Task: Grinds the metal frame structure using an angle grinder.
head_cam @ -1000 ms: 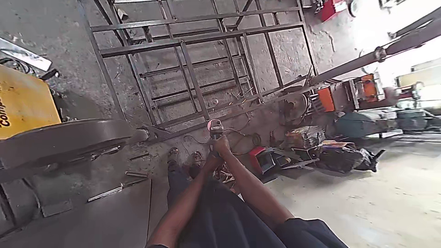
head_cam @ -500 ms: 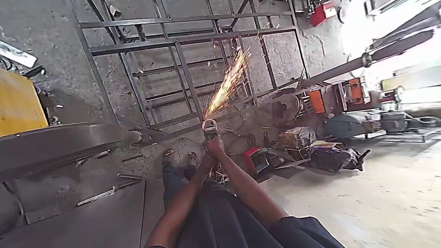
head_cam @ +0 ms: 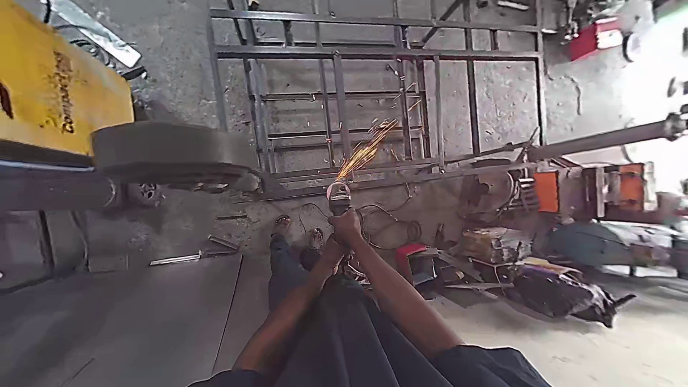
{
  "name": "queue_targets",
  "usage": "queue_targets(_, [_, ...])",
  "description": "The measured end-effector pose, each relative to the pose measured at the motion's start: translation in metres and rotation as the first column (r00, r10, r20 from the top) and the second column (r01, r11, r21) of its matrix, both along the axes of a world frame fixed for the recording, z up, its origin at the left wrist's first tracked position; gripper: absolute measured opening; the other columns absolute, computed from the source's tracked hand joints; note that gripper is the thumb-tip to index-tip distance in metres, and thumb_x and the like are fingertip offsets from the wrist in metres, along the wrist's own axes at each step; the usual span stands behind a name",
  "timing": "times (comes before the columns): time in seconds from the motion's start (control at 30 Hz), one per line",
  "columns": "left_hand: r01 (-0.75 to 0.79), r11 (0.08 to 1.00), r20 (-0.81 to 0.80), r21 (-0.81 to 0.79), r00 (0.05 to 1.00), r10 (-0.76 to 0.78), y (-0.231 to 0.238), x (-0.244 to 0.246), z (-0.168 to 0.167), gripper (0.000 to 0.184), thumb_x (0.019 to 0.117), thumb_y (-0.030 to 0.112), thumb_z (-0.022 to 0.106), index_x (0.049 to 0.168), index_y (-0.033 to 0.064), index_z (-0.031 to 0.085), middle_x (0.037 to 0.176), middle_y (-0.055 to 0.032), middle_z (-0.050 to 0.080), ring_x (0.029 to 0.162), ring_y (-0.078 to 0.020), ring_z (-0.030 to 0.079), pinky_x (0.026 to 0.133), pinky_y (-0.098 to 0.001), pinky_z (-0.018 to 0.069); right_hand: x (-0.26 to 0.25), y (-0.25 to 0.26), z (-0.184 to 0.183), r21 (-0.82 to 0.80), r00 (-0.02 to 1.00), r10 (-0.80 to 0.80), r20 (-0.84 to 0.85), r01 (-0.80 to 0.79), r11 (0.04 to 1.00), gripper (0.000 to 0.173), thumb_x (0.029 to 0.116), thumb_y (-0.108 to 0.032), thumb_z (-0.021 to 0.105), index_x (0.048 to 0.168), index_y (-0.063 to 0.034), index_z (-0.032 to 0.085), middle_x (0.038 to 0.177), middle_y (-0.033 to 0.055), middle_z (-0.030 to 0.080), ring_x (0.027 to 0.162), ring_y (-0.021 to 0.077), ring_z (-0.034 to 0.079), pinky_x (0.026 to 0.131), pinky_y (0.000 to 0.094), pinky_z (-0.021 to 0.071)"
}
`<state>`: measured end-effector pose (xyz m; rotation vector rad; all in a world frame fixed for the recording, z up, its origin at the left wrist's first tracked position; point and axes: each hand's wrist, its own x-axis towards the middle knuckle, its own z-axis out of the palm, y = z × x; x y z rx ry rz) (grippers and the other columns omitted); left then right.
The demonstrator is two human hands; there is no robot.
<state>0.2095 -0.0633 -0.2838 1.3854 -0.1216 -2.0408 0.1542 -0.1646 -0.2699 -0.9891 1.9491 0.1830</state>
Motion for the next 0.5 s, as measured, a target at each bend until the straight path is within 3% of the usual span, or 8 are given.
queue_targets(0.1, [-0.073,0.995,0.042,0.073,0.997,0.07,0.013,0.012,0.002,0.052,0.0843,0.002,0.072,0.129,0.0037,0.046,0.077,-0.0098,0.06,0.056,-0.0186,0.059,0.049,-0.0332,0.0519,0.026,0.006,0.005,0.057,0.995,0.104,0.0,-0.104,0.993,0.067,0.0776,-0.037,0.084,0.128,-0.0028,0.056,0.108,0.0182,0.069,0.102,0.0338,0.068,0.087,0.0565,0.0549])
queue_targets(0.17, [-0.196,0.978,0.109,0.07,0.976,0.188,0.021,0.031,0.0,0.041,0.0898,0.005,0.072,0.125,0.0033,0.051,0.074,-0.0088,0.062,0.055,-0.0171,0.059,0.048,-0.0317,0.0509,0.06,0.009,0.009,0.062,0.978,0.19,0.084,-0.195,0.979,0.062,0.08,-0.035,0.083,0.126,-0.0014,0.058,0.108,0.0194,0.069,0.101,0.0348,0.068,0.087,0.057,0.0548])
queue_targets(0.27, [-0.312,0.947,0.203,0.073,0.935,0.292,0.028,0.06,0.0,0.044,0.0907,0.006,0.071,0.129,0.0031,0.049,0.08,-0.0098,0.062,0.059,-0.0169,0.059,0.051,-0.032,0.0512,0.101,0.018,0.005,0.033,0.932,0.318,0.177,-0.328,0.944,0.061,0.0827,-0.037,0.081,0.127,-0.0028,0.058,0.107,0.0197,0.07,0.1,0.0353,0.069,0.086,0.0572,0.0552])
queue_targets(0.4, [-0.271,0.96,0.212,0.065,0.944,0.252,0.033,0.071,0.005,0.044,0.092,0.01,0.071,0.129,0.0024,0.049,0.079,-0.0104,0.062,0.056,-0.0182,0.06,0.049,-0.0333,0.0525,0.108,0.022,0.004,0.033,0.943,0.294,0.158,-0.303,0.953,0.063,0.0777,-0.036,0.084,0.126,-0.0043,0.059,0.106,0.018,0.07,0.1,0.0343,0.069,0.085,0.0575,0.0552])
queue_targets(0.5, [-0.233,0.971,0.155,0.052,0.962,0.223,0.041,0.076,0.004,0.041,0.0934,0.014,0.071,0.126,0.0015,0.05,0.074,-0.011,0.062,0.054,-0.02,0.061,0.048,-0.0344,0.0538,0.111,0.025,0.004,0.039,0.958,0.267,0.106,-0.272,0.961,0.053,0.0756,-0.035,0.085,0.113,-0.0038,0.065,0.101,0.0165,0.07,0.096,0.0322,0.069,0.084,0.0564,0.0548])
